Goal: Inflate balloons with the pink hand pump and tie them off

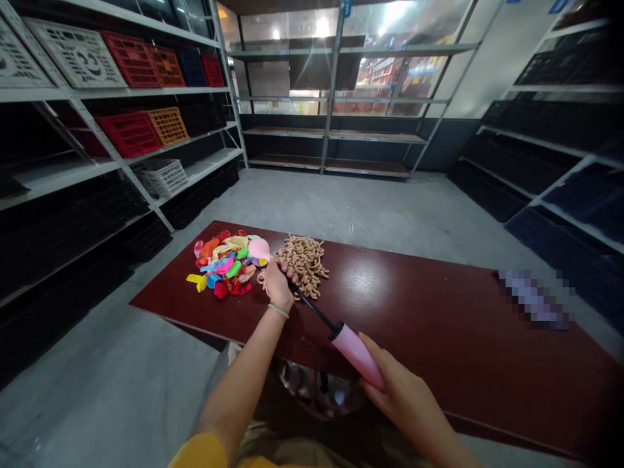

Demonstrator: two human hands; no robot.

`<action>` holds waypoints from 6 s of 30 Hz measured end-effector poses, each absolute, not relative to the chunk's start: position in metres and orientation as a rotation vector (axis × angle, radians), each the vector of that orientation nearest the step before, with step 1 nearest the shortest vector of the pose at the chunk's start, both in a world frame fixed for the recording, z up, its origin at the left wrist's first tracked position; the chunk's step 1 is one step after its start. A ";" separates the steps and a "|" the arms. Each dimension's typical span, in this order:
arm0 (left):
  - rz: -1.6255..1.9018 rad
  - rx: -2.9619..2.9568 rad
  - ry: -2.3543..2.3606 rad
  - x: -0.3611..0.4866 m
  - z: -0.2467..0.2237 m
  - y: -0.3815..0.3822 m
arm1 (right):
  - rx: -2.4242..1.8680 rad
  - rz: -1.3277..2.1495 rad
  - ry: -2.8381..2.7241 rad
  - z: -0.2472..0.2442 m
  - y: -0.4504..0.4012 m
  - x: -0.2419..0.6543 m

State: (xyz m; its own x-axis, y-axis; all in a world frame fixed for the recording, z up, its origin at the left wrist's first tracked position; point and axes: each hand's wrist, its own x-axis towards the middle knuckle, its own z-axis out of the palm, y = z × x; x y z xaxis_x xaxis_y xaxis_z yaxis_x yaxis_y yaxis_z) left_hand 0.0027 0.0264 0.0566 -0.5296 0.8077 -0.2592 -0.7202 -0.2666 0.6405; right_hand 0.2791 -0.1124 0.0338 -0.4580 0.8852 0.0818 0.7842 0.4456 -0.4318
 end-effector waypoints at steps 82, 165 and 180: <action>1.928 0.230 0.751 0.034 0.051 -0.009 | -1.366 0.081 -2.348 0.031 -0.090 0.209; 2.011 0.262 0.753 0.017 0.048 0.021 | -1.223 -0.045 -2.407 0.013 -0.092 0.288; 1.956 0.295 0.751 0.048 0.043 0.007 | -1.420 -0.110 -2.293 0.024 -0.080 0.234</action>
State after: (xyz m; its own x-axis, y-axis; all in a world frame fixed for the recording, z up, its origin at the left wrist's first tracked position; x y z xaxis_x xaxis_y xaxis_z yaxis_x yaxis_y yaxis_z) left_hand 0.0476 0.0069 0.0427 -0.4893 0.8655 -0.1076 -0.7154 -0.3277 0.6172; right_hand 0.2341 -0.0797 0.0243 -0.3770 0.8335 0.4040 0.8683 0.4698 -0.1591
